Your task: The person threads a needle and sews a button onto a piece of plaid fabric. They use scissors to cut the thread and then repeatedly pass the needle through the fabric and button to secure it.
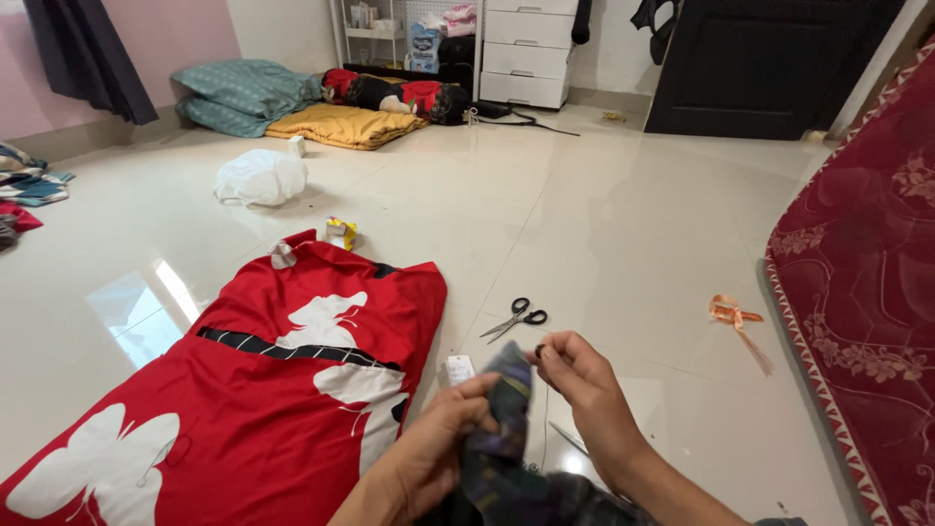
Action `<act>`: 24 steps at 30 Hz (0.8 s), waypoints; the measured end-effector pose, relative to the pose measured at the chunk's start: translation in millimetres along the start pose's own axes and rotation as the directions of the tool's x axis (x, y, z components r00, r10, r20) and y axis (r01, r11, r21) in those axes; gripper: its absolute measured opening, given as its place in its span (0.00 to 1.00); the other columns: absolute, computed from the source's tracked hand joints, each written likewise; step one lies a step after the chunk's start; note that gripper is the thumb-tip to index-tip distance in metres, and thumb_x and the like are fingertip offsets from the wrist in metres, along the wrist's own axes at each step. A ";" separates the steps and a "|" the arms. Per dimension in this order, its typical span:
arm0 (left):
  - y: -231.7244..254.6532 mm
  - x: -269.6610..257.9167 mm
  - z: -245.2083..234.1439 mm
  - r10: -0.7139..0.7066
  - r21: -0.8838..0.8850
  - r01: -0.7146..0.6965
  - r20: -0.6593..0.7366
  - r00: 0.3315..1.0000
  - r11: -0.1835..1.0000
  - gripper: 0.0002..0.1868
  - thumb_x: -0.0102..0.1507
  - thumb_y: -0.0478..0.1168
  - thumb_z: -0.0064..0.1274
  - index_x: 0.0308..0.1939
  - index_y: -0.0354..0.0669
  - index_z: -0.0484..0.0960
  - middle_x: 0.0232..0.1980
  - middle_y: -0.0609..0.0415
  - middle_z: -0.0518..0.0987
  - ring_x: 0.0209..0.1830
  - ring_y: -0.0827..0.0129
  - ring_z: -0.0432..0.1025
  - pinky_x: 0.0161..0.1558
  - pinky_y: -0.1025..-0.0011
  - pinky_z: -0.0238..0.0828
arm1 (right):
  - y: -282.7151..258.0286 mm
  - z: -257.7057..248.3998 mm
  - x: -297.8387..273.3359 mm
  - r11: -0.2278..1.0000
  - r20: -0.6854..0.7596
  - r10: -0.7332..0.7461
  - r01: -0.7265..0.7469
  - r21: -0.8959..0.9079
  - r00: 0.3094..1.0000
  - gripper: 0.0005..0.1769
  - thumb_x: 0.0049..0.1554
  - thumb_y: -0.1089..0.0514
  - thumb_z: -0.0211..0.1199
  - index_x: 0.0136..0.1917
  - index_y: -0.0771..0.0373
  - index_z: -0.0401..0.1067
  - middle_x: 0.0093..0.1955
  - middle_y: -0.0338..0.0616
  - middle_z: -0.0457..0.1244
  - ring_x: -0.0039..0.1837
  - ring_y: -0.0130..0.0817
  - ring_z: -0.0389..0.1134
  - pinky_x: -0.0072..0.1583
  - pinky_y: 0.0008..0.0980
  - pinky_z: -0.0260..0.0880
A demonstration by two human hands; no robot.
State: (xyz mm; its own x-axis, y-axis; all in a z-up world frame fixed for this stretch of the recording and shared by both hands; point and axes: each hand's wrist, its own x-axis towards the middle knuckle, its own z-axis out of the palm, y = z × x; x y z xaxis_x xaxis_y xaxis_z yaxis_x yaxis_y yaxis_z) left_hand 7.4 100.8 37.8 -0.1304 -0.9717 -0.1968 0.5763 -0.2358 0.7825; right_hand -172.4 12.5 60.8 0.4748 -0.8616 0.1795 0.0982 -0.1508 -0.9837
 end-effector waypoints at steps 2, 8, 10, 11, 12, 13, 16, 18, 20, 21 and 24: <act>3.1 -2.0 12.5 -0.020 0.034 0.017 0.073 0.997 0.999 0.26 0.56 0.25 0.40 0.58 0.39 0.80 0.34 0.58 0.80 0.28 0.75 0.74 0.35 0.75 0.76 | -8.4 -1.7 0.1 0.996 0.075 0.043 -0.048 0.072 0.996 0.12 0.65 0.52 0.53 0.51 0.64 0.68 0.46 0.38 0.62 0.55 0.28 0.64 0.64 0.35 0.61; 2.7 0.2 20.4 0.033 0.009 -0.034 0.065 0.997 0.999 0.32 0.63 0.27 0.45 0.73 0.42 0.69 0.52 0.56 0.81 0.43 0.76 0.76 0.43 0.75 0.78 | -21.7 -18.7 2.6 0.995 -0.016 0.101 -0.101 -0.021 0.995 0.13 0.62 0.50 0.53 0.48 0.62 0.71 0.50 0.40 0.70 0.56 0.24 0.68 0.65 0.30 0.63; -0.4 3.2 20.1 0.070 0.007 -0.070 0.016 0.997 0.997 0.37 0.61 0.24 0.46 0.76 0.44 0.61 0.60 0.55 0.79 0.48 0.75 0.76 0.46 0.75 0.78 | -20.4 -21.3 -0.5 0.990 -0.011 0.108 -0.108 -0.092 0.994 0.13 0.61 0.51 0.56 0.47 0.63 0.74 0.48 0.39 0.70 0.54 0.24 0.66 0.63 0.29 0.63; -3.4 6.0 21.5 0.102 0.009 -0.103 0.007 0.995 0.995 0.41 0.59 0.22 0.46 0.76 0.44 0.57 0.63 0.56 0.78 0.51 0.75 0.76 0.48 0.76 0.77 | -18.5 -21.6 -4.2 0.985 0.015 0.129 -0.127 -0.118 0.991 0.13 0.60 0.52 0.58 0.46 0.63 0.75 0.46 0.39 0.69 0.53 0.24 0.67 0.63 0.29 0.63; -6.2 7.6 21.7 0.133 0.010 -0.133 -0.002 0.991 0.991 0.45 0.56 0.19 0.47 0.77 0.45 0.53 0.66 0.56 0.77 0.53 0.75 0.77 0.50 0.77 0.77 | -16.5 -21.6 -7.5 0.979 0.039 0.153 -0.146 -0.144 0.987 0.12 0.59 0.53 0.60 0.46 0.64 0.76 0.45 0.39 0.69 0.52 0.24 0.67 0.62 0.29 0.63; -8.9 7.4 20.8 0.181 -0.003 -0.181 -0.001 0.983 0.983 0.47 0.56 0.19 0.48 0.78 0.45 0.52 0.66 0.54 0.76 0.53 0.74 0.76 0.49 0.76 0.76 | -14.8 -21.2 -9.6 0.978 0.046 0.163 -0.155 -0.141 0.986 0.12 0.59 0.54 0.61 0.45 0.64 0.77 0.43 0.39 0.70 0.51 0.24 0.68 0.61 0.28 0.64; -17.3 4.6 20.2 0.279 -0.022 -0.279 -0.031 0.960 0.960 0.51 0.55 0.19 0.49 0.79 0.45 0.48 0.67 0.49 0.74 0.52 0.71 0.76 0.48 0.75 0.76 | -10.8 -17.6 -16.2 0.973 0.051 0.197 -0.189 -0.129 0.979 0.11 0.56 0.55 0.65 0.43 0.66 0.80 0.39 0.38 0.70 0.48 0.24 0.68 0.57 0.27 0.65; -21.1 4.8 23.8 0.289 -0.011 -0.291 -0.091 0.953 0.957 0.51 0.54 0.19 0.49 0.79 0.45 0.47 0.67 0.47 0.75 0.52 0.70 0.77 0.48 0.76 0.77 | -10.4 -15.6 -21.4 0.969 0.036 0.221 -0.215 -0.122 0.975 0.11 0.55 0.55 0.67 0.43 0.66 0.81 0.38 0.37 0.70 0.46 0.23 0.66 0.54 0.27 0.65; -22.3 3.2 27.2 0.301 -0.013 -0.304 -0.095 0.949 0.953 0.50 0.56 0.19 0.48 0.79 0.44 0.47 0.70 0.45 0.74 0.51 0.69 0.75 0.46 0.76 0.76 | -11.6 -14.8 -23.4 0.955 -0.013 0.258 -0.258 -0.145 0.966 0.11 0.54 0.56 0.68 0.42 0.66 0.82 0.37 0.37 0.70 0.45 0.23 0.66 0.53 0.26 0.65; -21.9 2.5 29.1 0.307 -0.014 -0.310 -0.097 0.947 0.951 0.50 0.56 0.20 0.48 0.80 0.44 0.47 0.71 0.44 0.74 0.50 0.68 0.74 0.45 0.76 0.75 | -11.9 -14.4 -24.0 0.948 -0.038 0.276 -0.279 -0.155 0.960 0.11 0.54 0.56 0.68 0.42 0.66 0.82 0.37 0.37 0.70 0.45 0.23 0.67 0.53 0.26 0.65; -19.1 0.3 35.4 0.212 0.024 -0.213 -0.261 0.942 0.977 0.49 0.58 0.23 0.47 0.82 0.51 0.47 0.73 0.51 0.70 0.55 0.70 0.77 0.45 0.76 0.77 | -10.9 -14.5 -26.0 0.946 -0.037 0.264 -0.267 -0.182 0.964 0.11 0.53 0.56 0.68 0.42 0.66 0.83 0.36 0.37 0.70 0.43 0.22 0.66 0.51 0.24 0.65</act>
State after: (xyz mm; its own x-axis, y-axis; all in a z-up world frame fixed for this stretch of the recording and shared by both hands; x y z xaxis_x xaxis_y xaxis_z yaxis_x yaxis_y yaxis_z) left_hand -32.1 104.6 43.7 0.2101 -0.9621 -0.1740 0.5714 -0.0236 0.8203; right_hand -198.5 29.6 66.6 0.4507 -0.8883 -0.0876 -0.1932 -0.0012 -0.9812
